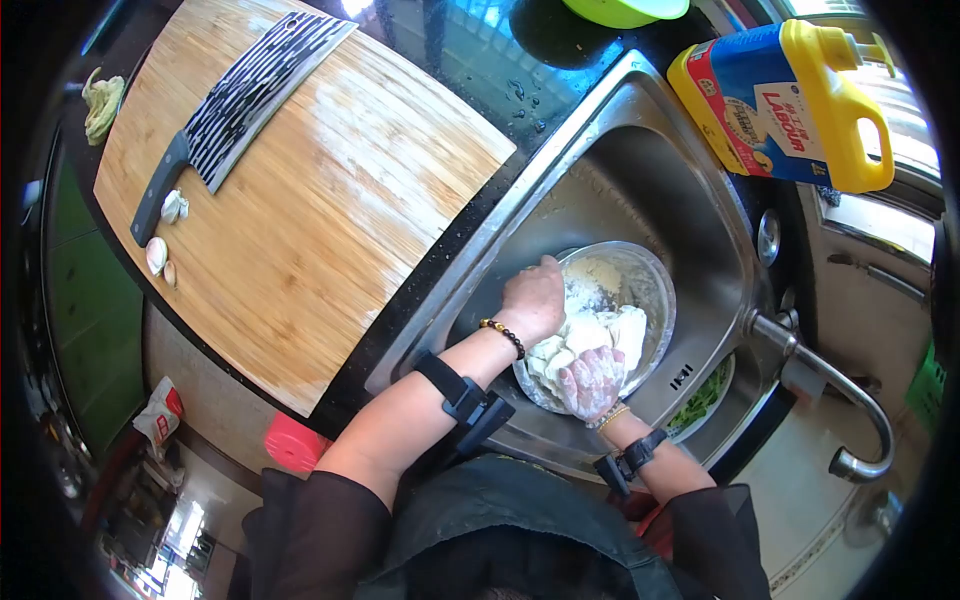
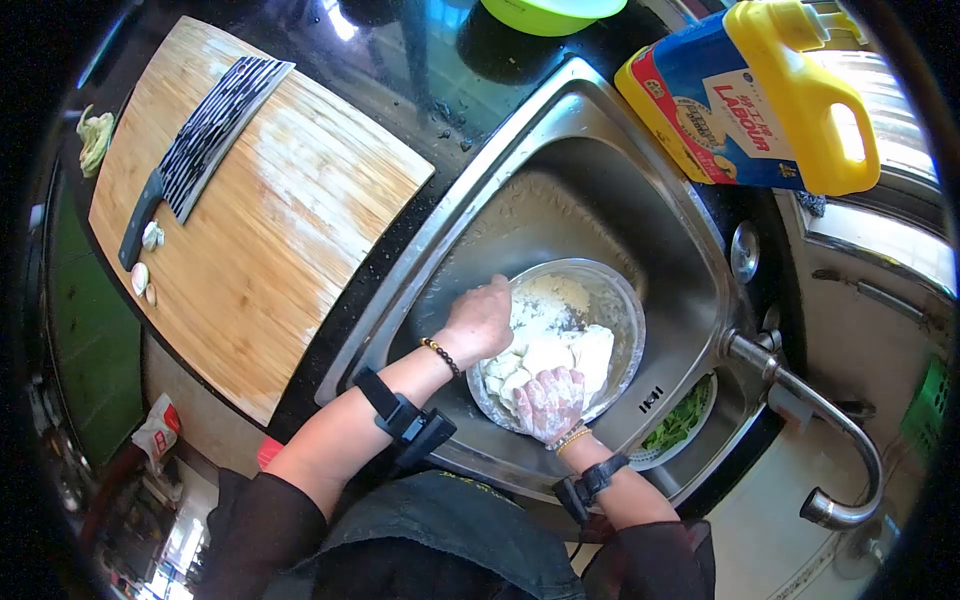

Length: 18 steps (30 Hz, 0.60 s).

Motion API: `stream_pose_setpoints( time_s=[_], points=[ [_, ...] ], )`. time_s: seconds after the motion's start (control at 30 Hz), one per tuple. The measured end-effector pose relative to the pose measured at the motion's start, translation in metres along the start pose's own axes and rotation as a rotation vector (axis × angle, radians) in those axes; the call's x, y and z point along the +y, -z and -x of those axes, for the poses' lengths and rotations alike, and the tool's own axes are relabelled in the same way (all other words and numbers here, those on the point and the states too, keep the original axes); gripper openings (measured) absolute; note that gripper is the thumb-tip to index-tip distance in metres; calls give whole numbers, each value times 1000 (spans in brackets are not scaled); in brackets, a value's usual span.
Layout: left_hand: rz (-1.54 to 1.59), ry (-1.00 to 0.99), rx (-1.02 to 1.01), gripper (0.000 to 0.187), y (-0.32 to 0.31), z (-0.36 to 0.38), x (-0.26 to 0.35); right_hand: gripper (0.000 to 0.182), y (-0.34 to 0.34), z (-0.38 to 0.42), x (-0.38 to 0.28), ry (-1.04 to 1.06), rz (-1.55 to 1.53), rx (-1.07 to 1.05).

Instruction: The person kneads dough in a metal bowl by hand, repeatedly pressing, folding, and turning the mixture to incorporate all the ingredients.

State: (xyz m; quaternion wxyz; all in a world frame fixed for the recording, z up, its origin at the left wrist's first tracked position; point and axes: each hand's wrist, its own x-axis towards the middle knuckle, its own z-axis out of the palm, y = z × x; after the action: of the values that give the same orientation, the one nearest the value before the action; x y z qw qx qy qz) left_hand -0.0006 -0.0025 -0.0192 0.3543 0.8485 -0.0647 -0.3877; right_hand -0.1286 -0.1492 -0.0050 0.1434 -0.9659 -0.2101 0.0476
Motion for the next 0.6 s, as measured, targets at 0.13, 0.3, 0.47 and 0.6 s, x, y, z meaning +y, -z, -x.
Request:
stream_pose_setpoints(
  time_s=[0.13,0.3,0.47,0.6],
  points=[
    [25,13,19,29,-2,1,0,18,-11,-7,2,-30,91,-97],
    [20,-5,27,28,-2,2,0,21,-20,-22,13,-133,162,-272],
    [1,-34,6,27,3,5,2,25,-28,-35,26,-195,187,-332],
    [-49,-16,-14,27,1,4,3,26,-33,-44,36,-248,184,-371]
  ],
)
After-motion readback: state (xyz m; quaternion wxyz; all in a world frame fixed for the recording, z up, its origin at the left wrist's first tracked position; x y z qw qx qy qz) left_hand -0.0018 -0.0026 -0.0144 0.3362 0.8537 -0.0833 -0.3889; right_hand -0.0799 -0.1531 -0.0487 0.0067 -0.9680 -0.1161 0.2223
